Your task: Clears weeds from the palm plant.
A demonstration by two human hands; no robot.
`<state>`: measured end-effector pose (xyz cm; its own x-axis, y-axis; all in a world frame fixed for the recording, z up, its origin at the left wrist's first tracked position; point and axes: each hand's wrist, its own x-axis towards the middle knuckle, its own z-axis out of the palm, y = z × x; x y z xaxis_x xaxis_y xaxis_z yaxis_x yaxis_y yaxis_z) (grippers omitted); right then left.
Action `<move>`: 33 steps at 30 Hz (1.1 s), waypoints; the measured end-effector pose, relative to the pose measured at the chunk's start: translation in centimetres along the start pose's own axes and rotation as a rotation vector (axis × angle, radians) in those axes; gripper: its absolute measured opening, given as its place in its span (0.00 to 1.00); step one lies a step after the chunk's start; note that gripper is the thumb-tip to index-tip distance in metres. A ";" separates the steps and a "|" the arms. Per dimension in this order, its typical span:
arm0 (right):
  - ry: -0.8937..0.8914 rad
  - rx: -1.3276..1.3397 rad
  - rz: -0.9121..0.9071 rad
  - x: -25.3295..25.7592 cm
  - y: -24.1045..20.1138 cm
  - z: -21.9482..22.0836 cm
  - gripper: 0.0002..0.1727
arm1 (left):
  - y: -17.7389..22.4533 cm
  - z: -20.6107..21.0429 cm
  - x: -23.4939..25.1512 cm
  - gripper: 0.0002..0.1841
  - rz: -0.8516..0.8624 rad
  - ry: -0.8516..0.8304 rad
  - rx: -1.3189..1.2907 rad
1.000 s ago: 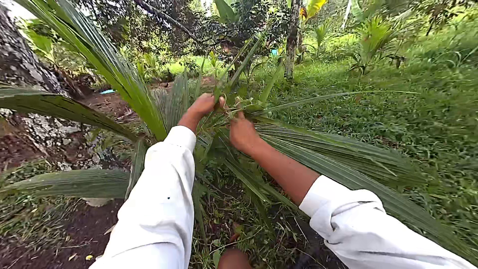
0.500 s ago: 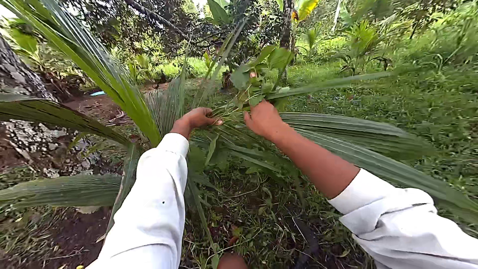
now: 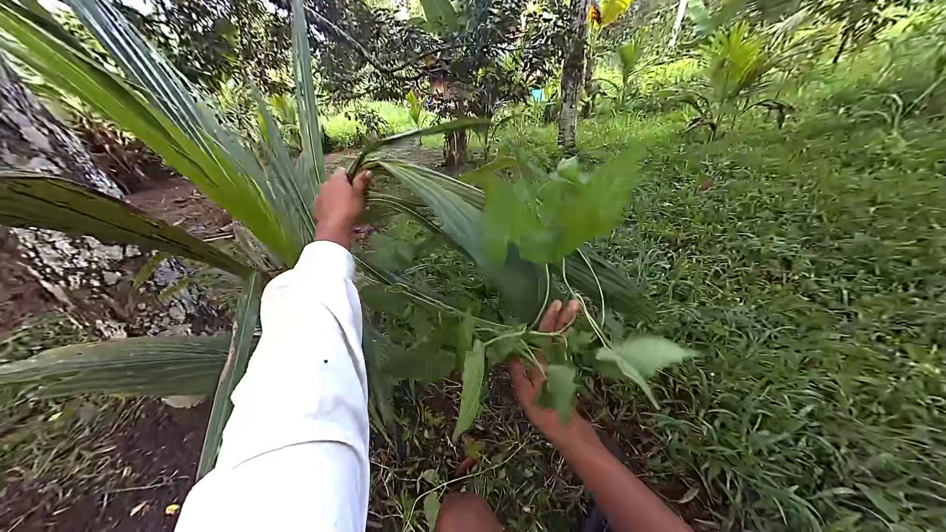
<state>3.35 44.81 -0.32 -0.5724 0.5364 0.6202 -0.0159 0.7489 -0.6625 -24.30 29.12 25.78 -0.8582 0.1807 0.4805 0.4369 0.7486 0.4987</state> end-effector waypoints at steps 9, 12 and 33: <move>-0.321 0.314 0.680 -8.3 5.1 0.1 0.50 | -3.6 -3.3 2.2 0.38 -0.169 0.110 -0.184; -0.490 0.461 0.713 -9.1 4.7 -1.6 0.51 | -4.4 -3.8 2.7 0.39 -0.179 0.146 -0.193; -0.943 0.313 0.638 7.5 -3.4 10.2 0.37 | -2.7 -4.4 -1.4 0.36 -0.070 -0.044 -0.221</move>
<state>-9.25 42.30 2.31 -0.9269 0.1812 -0.3286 0.3667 0.2510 -0.8959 -23.10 24.03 27.00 -0.8971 0.1644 0.4101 0.4205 0.6029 0.6780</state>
